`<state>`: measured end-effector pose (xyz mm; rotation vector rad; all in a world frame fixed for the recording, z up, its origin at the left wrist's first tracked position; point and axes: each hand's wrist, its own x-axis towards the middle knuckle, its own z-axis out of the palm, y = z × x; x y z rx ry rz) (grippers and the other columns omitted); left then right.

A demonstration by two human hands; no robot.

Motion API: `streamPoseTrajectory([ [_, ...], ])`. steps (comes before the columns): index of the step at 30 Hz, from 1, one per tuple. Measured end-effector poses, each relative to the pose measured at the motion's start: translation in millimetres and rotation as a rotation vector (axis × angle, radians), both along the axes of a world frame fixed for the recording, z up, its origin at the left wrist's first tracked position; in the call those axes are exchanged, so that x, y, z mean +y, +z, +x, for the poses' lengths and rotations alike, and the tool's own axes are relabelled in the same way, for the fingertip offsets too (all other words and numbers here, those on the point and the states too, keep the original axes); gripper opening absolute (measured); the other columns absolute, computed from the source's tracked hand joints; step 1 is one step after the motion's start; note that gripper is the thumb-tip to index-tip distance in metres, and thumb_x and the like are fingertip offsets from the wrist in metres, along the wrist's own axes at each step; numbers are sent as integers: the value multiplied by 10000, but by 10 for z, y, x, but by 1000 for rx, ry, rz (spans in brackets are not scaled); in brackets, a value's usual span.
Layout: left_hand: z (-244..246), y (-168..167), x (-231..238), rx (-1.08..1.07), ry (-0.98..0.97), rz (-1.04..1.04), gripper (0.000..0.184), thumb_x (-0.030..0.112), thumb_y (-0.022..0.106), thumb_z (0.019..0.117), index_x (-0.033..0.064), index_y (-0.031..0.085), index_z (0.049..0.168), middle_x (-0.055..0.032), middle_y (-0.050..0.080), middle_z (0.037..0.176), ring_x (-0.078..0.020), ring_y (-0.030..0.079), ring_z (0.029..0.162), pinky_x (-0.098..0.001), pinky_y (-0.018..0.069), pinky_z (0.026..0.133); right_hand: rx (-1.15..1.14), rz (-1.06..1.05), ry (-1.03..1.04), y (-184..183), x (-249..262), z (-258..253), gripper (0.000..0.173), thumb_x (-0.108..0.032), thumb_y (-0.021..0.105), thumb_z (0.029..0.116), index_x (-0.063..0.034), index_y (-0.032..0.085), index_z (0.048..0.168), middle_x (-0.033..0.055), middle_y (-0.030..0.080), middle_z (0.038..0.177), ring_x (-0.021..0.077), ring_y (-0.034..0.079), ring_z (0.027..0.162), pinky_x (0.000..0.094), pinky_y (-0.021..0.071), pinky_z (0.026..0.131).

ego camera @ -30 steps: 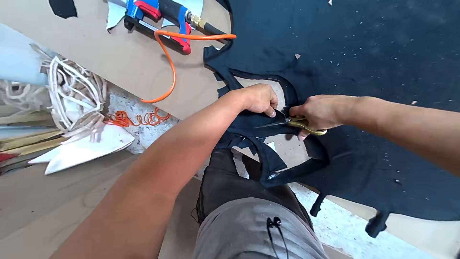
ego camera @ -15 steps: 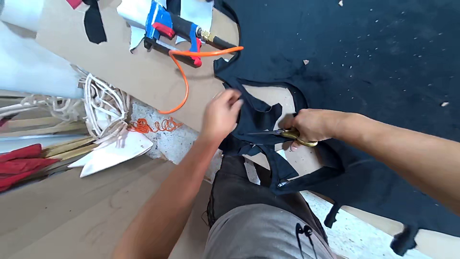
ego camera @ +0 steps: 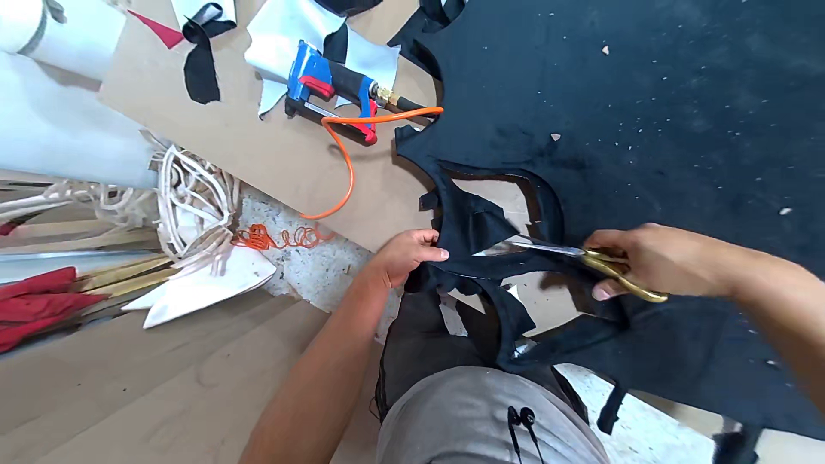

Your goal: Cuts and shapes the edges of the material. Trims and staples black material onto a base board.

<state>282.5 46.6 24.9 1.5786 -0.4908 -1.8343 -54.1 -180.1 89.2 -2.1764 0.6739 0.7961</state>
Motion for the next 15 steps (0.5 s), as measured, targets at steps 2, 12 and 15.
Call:
streamPoseTrajectory([
  [2,-19,-78,62,207,86,-41,436,57,608,935,22,551,1366,-149,702,1184,-223,697,1050,-433,584,928,-7,-14,-98,58,111,-201,574,-614,873,714,-276,680,1135,-62,650,711,102,626,619,397,556,572],
  [12,-482,-20,30,-550,-115,146,499,284,841,859,62,644,1261,-134,740,1141,-266,712,1092,-545,567,977,101,93,51,98,314,69,505,-594,842,770,-266,695,1126,-37,682,788,135,661,720,441,573,673],
  [15,-392,-33,236,-250,42,28,474,44,710,911,23,584,1367,-140,725,1212,-229,703,1111,-454,577,974,140,163,156,-106,289,346,557,-589,848,765,-214,715,1155,21,699,844,195,673,786,484,567,737],
])
